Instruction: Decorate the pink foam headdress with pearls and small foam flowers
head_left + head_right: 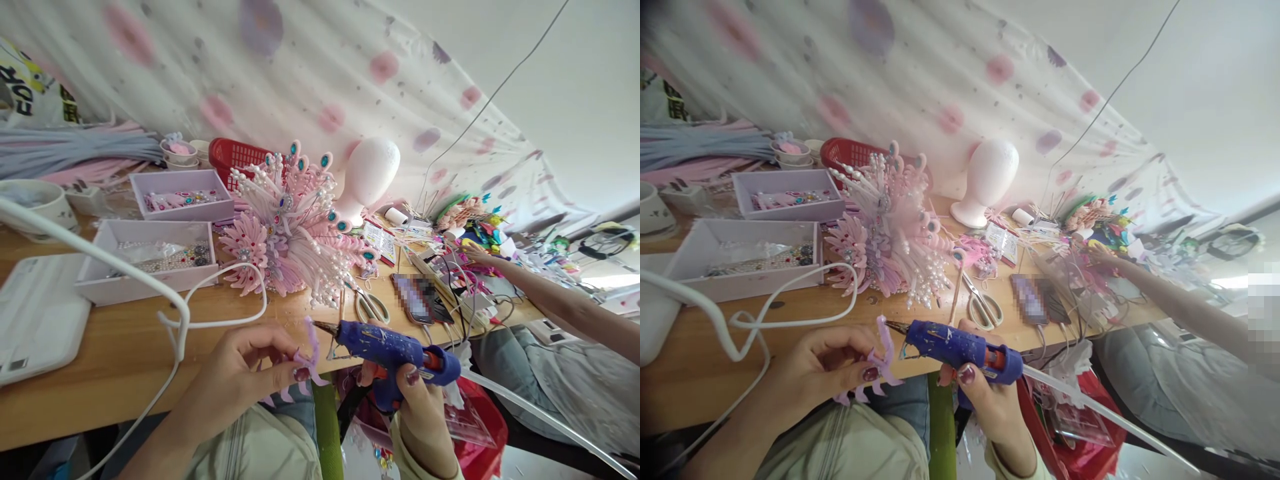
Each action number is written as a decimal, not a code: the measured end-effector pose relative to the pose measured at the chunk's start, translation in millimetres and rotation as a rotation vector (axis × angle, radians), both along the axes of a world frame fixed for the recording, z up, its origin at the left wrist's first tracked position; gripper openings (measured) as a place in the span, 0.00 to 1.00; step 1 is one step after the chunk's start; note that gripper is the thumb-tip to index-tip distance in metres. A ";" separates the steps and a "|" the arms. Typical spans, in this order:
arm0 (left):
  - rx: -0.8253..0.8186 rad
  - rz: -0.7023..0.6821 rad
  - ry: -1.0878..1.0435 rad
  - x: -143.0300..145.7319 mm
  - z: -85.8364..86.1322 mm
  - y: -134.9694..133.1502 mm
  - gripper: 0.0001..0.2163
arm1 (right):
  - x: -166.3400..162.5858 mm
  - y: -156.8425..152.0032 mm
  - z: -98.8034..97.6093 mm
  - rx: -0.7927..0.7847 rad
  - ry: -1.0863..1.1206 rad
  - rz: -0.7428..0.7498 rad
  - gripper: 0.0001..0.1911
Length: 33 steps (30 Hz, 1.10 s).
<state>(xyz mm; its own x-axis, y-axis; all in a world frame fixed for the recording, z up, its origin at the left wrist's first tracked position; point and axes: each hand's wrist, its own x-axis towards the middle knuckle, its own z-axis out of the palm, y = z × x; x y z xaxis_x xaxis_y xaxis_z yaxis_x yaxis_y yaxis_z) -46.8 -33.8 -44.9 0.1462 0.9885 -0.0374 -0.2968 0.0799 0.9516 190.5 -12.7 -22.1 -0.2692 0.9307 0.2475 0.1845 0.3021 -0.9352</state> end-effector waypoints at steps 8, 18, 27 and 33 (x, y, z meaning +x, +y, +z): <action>0.005 0.025 -0.017 -3.1 1.8 0.3 0.09 | -0.2 -0.2 3.5 0.127 -0.051 -0.019 0.26; -0.098 0.088 -0.077 0.6 14.1 -5.0 0.09 | 2.9 -6.4 -3.9 0.068 0.024 -0.072 0.25; -0.068 0.096 -0.047 2.8 15.2 -4.6 0.06 | 4.9 -5.4 -6.1 0.026 0.072 -0.039 0.24; -0.071 0.045 -0.025 4.2 11.1 -5.6 0.07 | 9.5 -2.8 -10.6 0.028 0.066 -0.012 0.22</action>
<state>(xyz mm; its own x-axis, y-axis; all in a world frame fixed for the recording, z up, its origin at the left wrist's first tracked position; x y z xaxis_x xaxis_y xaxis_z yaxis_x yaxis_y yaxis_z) -42.6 -39.3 -33.8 0.1034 0.9892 -0.1042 -0.3252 0.1327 0.9363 200.1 -15.5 -32.7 -0.2402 0.9263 0.2902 0.1264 0.3262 -0.9368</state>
